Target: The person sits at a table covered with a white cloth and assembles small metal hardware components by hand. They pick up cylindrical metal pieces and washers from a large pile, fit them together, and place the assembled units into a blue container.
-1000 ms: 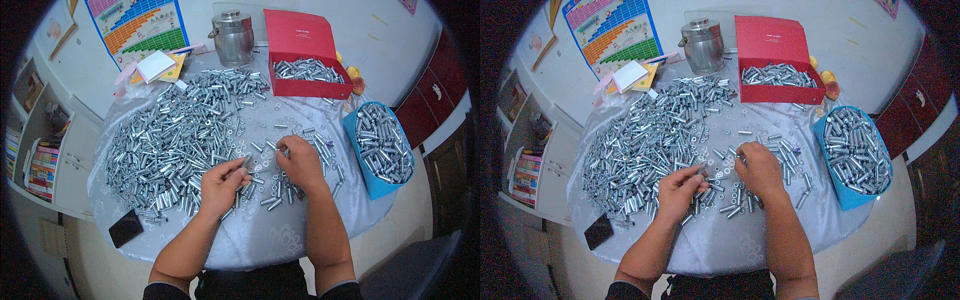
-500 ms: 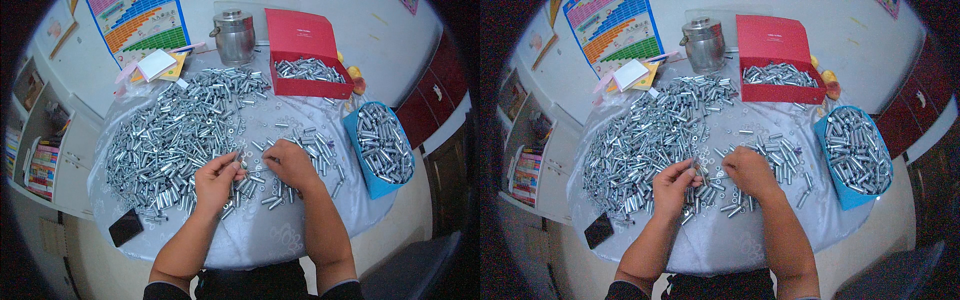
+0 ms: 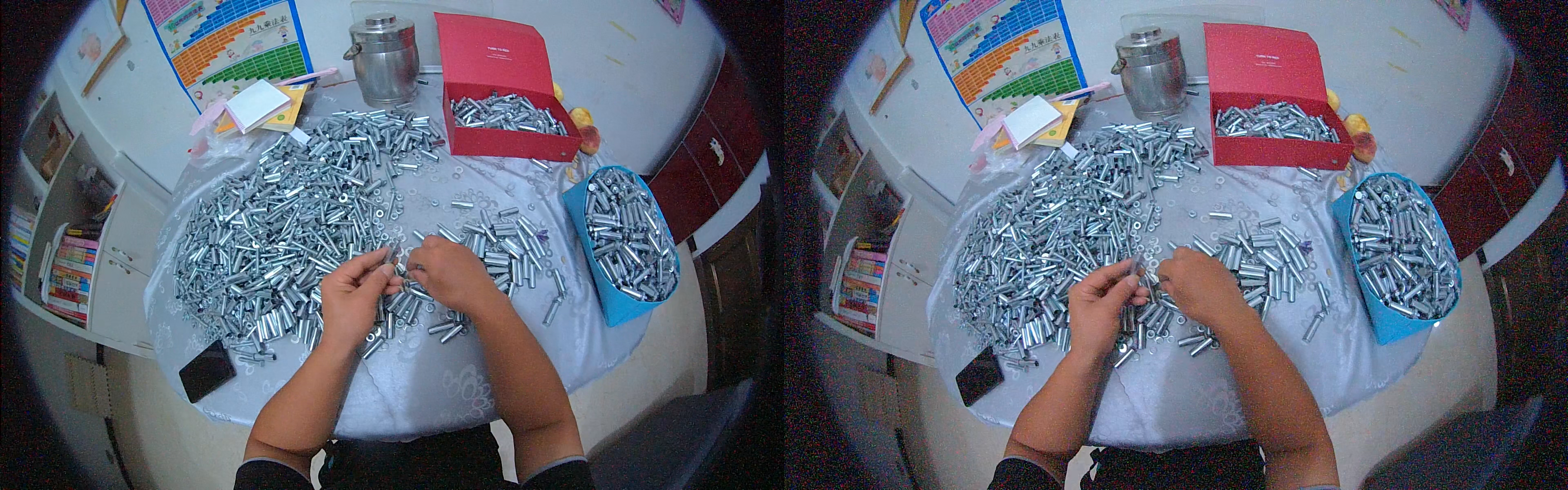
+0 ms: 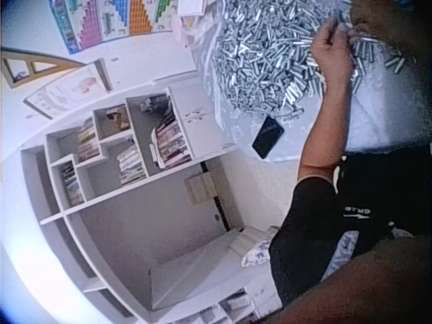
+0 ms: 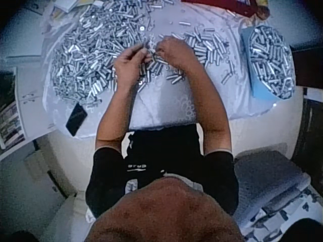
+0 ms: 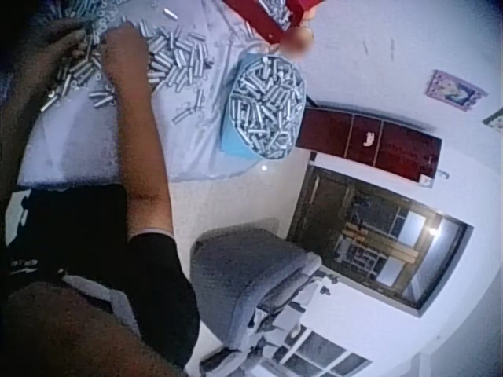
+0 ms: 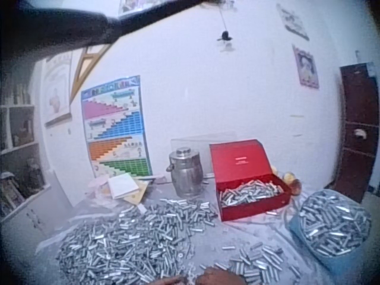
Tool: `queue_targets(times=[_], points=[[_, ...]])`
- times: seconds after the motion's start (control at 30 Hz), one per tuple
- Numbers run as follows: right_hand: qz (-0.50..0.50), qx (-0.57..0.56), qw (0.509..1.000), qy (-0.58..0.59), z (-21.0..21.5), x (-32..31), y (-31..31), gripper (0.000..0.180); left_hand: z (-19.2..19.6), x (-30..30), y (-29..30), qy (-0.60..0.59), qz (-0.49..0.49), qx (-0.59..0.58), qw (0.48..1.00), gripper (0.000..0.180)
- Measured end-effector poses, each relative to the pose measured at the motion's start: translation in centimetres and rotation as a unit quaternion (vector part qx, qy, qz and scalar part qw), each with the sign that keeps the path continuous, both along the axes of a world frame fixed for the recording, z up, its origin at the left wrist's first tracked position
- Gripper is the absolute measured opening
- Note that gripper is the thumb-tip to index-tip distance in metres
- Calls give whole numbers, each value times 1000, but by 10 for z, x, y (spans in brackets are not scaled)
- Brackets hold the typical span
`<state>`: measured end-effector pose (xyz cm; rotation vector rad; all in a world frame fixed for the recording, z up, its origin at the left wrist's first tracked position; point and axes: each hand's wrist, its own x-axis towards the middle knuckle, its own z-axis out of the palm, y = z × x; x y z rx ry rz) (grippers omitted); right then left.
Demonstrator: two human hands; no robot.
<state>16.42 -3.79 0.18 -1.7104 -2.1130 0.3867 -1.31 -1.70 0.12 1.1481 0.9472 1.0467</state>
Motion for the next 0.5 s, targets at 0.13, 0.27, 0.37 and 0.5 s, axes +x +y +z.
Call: queue_targets(times=[0.13, 0.27, 0.37, 0.5], points=[[-20, -42, 998, -34, -1, -2, 1, 18, 2, 1, -2, 11, -1, 4, 1000, 25], [-64, 32, 993, 95, -2, 3, -3, 16, -3, 1, -3, 10, -8, -11, 1000, 25], [-126, 8, 891, 436, 12, 12, -11, 14, -4, 1, -4, 23, -40, 12, 999, 24], [-101, -70, 855, 503, 24, 13, -18, 15, -11, 3, -7, 28, -59, 30, 997, 23]])
